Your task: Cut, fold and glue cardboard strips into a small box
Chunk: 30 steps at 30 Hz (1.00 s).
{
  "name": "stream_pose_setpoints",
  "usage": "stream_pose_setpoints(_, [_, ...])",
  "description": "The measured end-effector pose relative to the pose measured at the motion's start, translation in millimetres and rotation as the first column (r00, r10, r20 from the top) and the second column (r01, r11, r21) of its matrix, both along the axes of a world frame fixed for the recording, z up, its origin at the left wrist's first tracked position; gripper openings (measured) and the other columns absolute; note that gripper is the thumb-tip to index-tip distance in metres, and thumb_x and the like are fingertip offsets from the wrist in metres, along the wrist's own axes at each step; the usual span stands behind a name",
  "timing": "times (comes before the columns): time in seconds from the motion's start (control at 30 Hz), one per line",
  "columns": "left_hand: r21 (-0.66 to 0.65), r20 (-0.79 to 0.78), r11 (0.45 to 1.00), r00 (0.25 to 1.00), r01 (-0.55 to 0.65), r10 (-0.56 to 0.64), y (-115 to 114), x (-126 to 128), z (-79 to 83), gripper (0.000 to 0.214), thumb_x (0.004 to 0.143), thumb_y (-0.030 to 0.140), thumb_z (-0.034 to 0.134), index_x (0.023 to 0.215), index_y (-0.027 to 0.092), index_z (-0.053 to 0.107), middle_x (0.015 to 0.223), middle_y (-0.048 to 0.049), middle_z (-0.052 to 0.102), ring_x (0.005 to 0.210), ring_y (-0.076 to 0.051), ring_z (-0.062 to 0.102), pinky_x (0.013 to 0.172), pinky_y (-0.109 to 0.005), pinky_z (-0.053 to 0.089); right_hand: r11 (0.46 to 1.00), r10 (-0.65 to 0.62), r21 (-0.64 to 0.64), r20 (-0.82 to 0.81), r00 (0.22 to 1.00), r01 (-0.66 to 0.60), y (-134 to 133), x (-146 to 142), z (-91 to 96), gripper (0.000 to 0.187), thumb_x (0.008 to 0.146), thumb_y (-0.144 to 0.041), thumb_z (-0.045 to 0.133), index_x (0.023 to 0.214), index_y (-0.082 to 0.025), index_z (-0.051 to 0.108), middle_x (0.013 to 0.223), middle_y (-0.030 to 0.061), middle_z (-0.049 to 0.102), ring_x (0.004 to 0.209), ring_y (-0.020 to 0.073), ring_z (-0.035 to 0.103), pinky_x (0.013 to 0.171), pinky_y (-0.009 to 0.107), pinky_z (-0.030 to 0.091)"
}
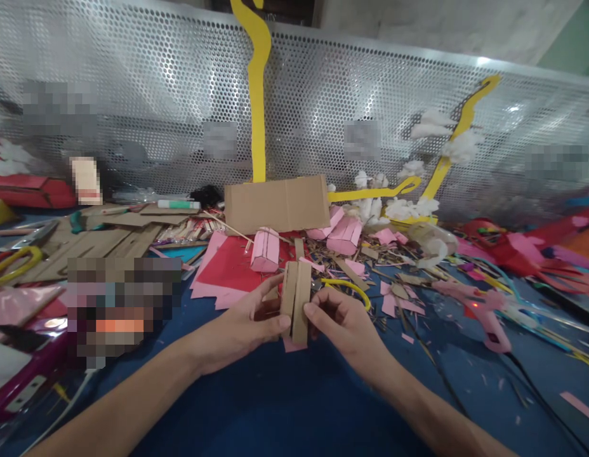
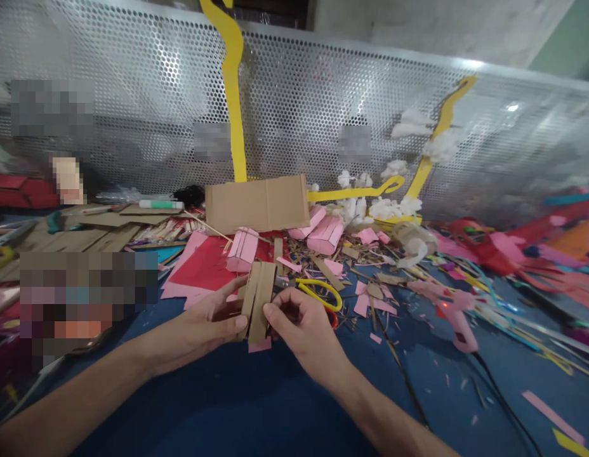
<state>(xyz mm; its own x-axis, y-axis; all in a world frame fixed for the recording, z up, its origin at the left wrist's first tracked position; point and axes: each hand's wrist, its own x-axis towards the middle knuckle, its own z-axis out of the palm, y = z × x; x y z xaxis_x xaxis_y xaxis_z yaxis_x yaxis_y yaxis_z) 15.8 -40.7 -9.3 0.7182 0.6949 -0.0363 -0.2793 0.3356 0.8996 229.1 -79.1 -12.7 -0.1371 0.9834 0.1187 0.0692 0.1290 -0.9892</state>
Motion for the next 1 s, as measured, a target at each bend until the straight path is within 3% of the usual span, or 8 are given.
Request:
stream_pose_setpoints(0.13, [0.018, -0.059, 0.999, 0.998, -0.035, 0.036, 0.9, 0.3, -2.5, 0.085, 0.088, 0.028, 0.081, 0.158, 0.030, 0.034, 0.148, -0.0179, 0.058, 0.141, -0.036, 0.051, 0.111, -0.053, 0.044, 1.000, -0.004, 0.014, 0.019, 1.000, 0.003, 0.5, 1.0, -0.8, 0.035, 0.093, -0.050, 0.070, 0.082, -0.019, 0.061, 0.068, -0.0016, 0.062, 0.061, 0.0128, 0.058, 0.061, 0.027, 0.050])
stream_pose_setpoints(0.33, [0.091, -0.061, 0.988, 0.990, -0.122, 0.128, 2.1, 3.8, -3.4, 0.068, 0.086, 0.033, 0.082, 0.146, 0.026, 0.051, 0.146, -0.0142, 0.060, 0.132, -0.032, 0.059, 0.103, -0.043, 0.051, 0.998, -0.020, 0.060, 0.134, 0.991, 0.013, -4.1, -0.8, 0.0, 0.028, 0.096, -0.043, 0.068, 0.082, -0.020, 0.061, 0.071, -0.0013, 0.062, 0.064, 0.0133, 0.058, 0.062, 0.026, 0.048])
stream_pose_setpoints(1.0, [0.072, -0.031, 0.995, 0.997, -0.071, 0.074, 1.0, 5.2, -0.9, 0.057, 0.089, 0.030, 0.079, 0.140, 0.021, 0.054, 0.140, -0.0157, 0.064, 0.128, -0.030, 0.063, 0.102, -0.040, 0.052, 0.999, 0.031, 0.034, 0.076, 0.997, -0.034, -4.6, -3.2, 2.2, 0.035, 0.098, -0.051, 0.063, 0.082, -0.021, 0.056, 0.067, -0.0016, 0.062, 0.062, 0.0147, 0.061, 0.064, 0.028, 0.050])
